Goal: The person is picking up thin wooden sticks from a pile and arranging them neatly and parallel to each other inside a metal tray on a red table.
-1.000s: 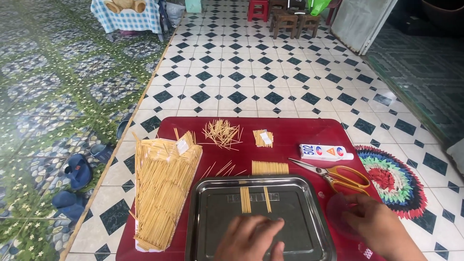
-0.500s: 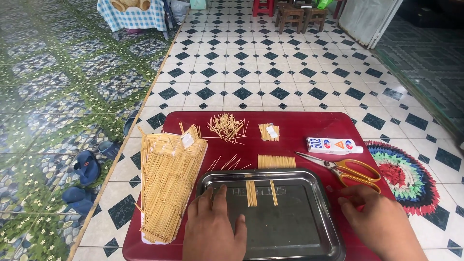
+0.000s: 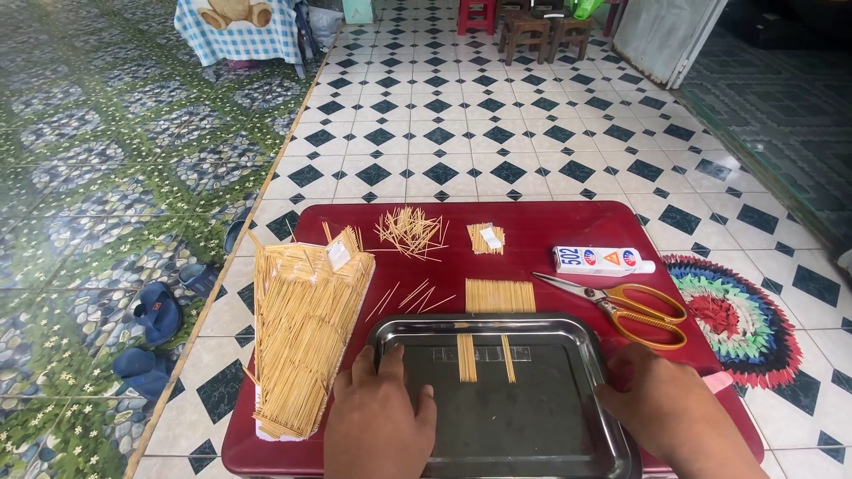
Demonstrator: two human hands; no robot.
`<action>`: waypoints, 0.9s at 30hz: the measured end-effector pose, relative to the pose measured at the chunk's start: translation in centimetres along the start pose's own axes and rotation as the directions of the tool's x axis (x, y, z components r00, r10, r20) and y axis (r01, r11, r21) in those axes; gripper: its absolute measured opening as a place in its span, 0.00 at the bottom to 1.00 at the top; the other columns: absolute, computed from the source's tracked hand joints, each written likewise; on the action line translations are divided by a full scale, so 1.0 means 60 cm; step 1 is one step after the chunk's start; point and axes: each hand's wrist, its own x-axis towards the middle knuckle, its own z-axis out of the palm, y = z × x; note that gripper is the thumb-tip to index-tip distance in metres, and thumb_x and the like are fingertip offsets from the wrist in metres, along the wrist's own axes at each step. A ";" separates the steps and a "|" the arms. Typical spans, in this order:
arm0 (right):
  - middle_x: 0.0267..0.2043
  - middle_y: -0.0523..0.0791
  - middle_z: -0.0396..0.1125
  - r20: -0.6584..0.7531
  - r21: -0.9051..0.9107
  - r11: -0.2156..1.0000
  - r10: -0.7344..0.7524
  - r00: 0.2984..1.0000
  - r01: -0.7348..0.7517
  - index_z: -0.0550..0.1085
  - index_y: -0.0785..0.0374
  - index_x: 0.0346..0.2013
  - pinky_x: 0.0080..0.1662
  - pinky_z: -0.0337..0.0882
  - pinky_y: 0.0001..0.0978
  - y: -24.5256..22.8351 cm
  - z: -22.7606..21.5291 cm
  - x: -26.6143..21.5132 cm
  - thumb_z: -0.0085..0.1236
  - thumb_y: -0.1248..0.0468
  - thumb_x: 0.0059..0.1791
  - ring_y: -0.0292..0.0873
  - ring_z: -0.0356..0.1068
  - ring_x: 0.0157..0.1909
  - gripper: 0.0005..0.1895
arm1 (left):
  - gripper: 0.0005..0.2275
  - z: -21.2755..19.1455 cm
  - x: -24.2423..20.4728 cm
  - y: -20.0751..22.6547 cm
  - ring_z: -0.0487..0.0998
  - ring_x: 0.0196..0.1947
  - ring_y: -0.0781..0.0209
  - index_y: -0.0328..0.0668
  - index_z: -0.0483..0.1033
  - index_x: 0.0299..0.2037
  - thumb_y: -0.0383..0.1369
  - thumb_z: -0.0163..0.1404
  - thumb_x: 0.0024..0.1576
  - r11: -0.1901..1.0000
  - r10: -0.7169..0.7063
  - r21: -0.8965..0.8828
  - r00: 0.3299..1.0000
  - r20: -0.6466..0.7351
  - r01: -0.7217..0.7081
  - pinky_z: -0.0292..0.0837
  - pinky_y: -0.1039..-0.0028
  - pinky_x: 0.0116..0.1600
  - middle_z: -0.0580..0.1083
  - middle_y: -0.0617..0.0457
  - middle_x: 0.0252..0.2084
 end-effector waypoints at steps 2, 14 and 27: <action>0.50 0.39 0.83 0.017 -0.022 1.000 0.019 1.000 -0.019 0.83 0.47 0.50 0.52 0.83 0.31 -0.008 -0.013 -0.016 0.63 0.51 0.51 0.41 0.81 0.52 0.15 | 0.30 0.005 0.000 -0.003 0.68 0.64 0.37 0.53 0.66 0.68 0.53 0.54 0.56 1.000 -0.001 -0.007 1.000 -0.017 0.001 0.73 0.49 0.63 0.65 0.41 0.68; 0.42 0.45 0.82 -0.228 0.139 0.986 -0.058 0.972 0.092 0.83 0.46 0.47 0.49 0.79 0.43 0.027 -0.002 -0.004 0.56 0.47 0.51 0.50 0.79 0.50 0.16 | 0.13 -0.056 0.045 0.039 0.78 0.46 0.44 0.49 0.82 0.53 0.36 0.52 0.60 0.949 0.245 -0.133 0.935 -0.258 -0.285 0.76 0.54 0.50 0.82 0.49 0.42; 0.37 0.46 0.81 -0.331 0.284 0.935 -0.112 0.937 0.213 0.82 0.51 0.42 0.46 0.78 0.43 0.048 -0.016 0.000 0.56 0.50 0.52 0.49 0.80 0.42 0.14 | 0.24 -0.080 0.259 0.142 0.81 0.57 0.47 0.43 0.76 0.59 0.33 0.69 0.52 0.976 -0.165 0.192 0.932 0.322 0.107 0.83 0.61 0.52 0.76 0.50 0.58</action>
